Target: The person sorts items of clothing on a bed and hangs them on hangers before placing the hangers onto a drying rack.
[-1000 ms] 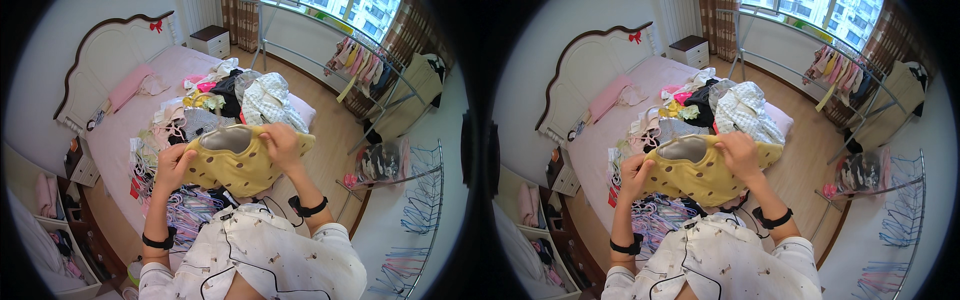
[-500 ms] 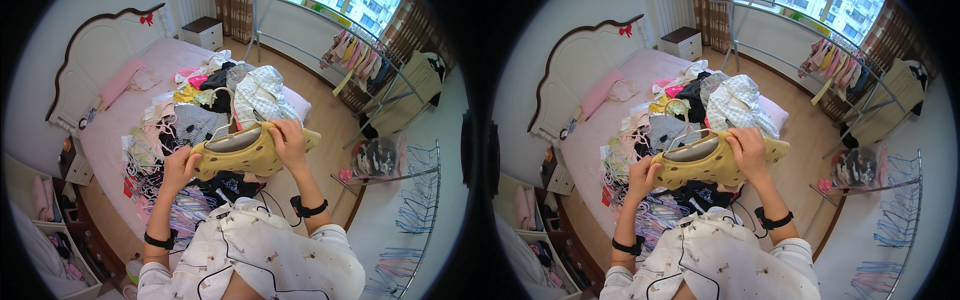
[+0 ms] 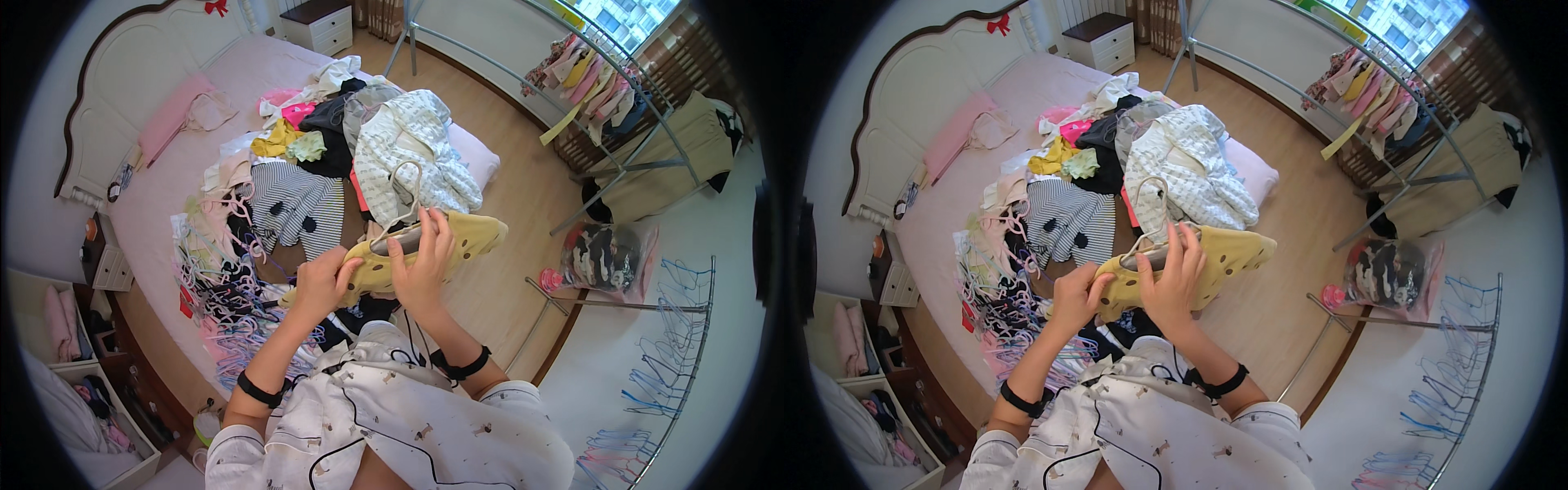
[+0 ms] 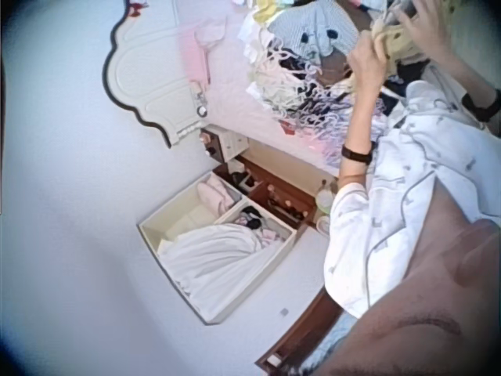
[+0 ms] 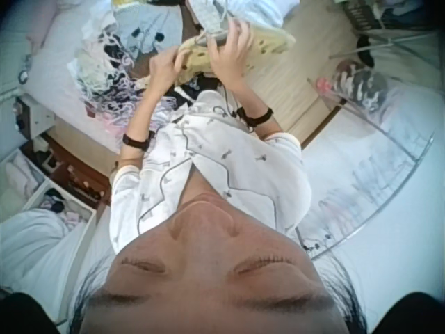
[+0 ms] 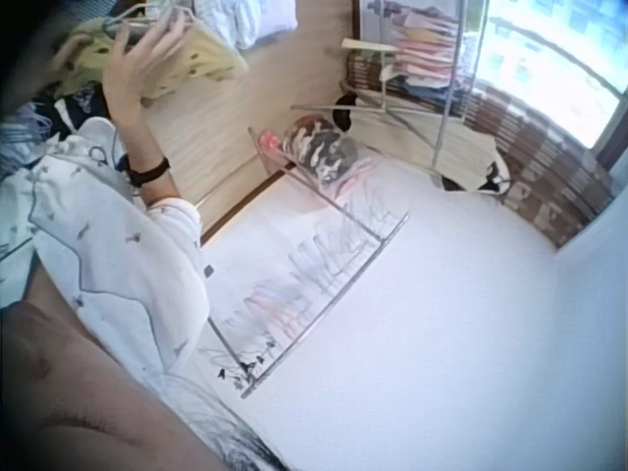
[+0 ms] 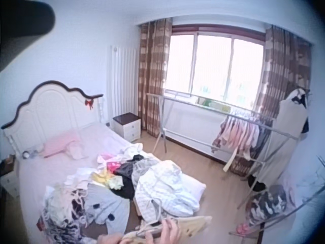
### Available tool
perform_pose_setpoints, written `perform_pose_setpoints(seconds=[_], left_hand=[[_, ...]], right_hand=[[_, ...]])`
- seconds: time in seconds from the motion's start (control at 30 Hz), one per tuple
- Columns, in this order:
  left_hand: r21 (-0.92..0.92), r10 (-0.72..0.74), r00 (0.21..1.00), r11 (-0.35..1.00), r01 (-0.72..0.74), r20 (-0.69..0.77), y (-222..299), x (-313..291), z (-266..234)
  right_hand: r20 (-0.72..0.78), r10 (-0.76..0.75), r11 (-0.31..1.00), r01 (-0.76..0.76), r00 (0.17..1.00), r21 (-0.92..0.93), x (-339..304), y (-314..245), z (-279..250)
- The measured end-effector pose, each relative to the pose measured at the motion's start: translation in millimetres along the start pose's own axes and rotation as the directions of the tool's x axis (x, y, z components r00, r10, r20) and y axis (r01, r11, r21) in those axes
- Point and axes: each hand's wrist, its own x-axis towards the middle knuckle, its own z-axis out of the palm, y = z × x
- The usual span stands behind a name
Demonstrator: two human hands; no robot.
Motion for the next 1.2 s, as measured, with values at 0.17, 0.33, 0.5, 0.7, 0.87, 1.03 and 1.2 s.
perform_pose_setpoints(seconds=[0.17,0.33,0.5,0.7,0.87,1.03,1.2], left_hand=[[-0.113,-0.088,0.993,0.989,0.096,0.075,6,35,54],[-0.204,-0.149,0.976,0.962,0.180,0.160,7,59,105],[-0.358,-0.196,0.945,0.889,0.285,0.263,6,87,133],[-0.534,-0.309,0.943,0.780,0.327,0.126,-40,105,127],[-0.460,-0.550,0.831,0.718,0.522,0.086,-106,60,101],[-0.481,-0.669,0.740,0.627,0.613,0.070,-133,13,81],[-0.533,-0.759,0.649,0.530,0.660,0.049,-158,-29,78]], right_hand=[[0.230,0.400,0.627,-0.448,0.887,0.637,18,39,28],[0.240,0.481,0.427,-0.465,0.843,0.776,55,89,38],[0.190,0.486,0.544,-0.466,0.853,0.698,98,120,54],[0.234,0.354,0.619,-0.414,0.906,0.668,179,139,133],[0.252,-0.007,0.883,-0.113,0.968,0.456,239,191,293],[0.684,0.164,0.979,-0.205,0.711,-0.021,210,228,407],[0.760,0.259,0.946,0.003,0.596,-0.324,179,212,419]])
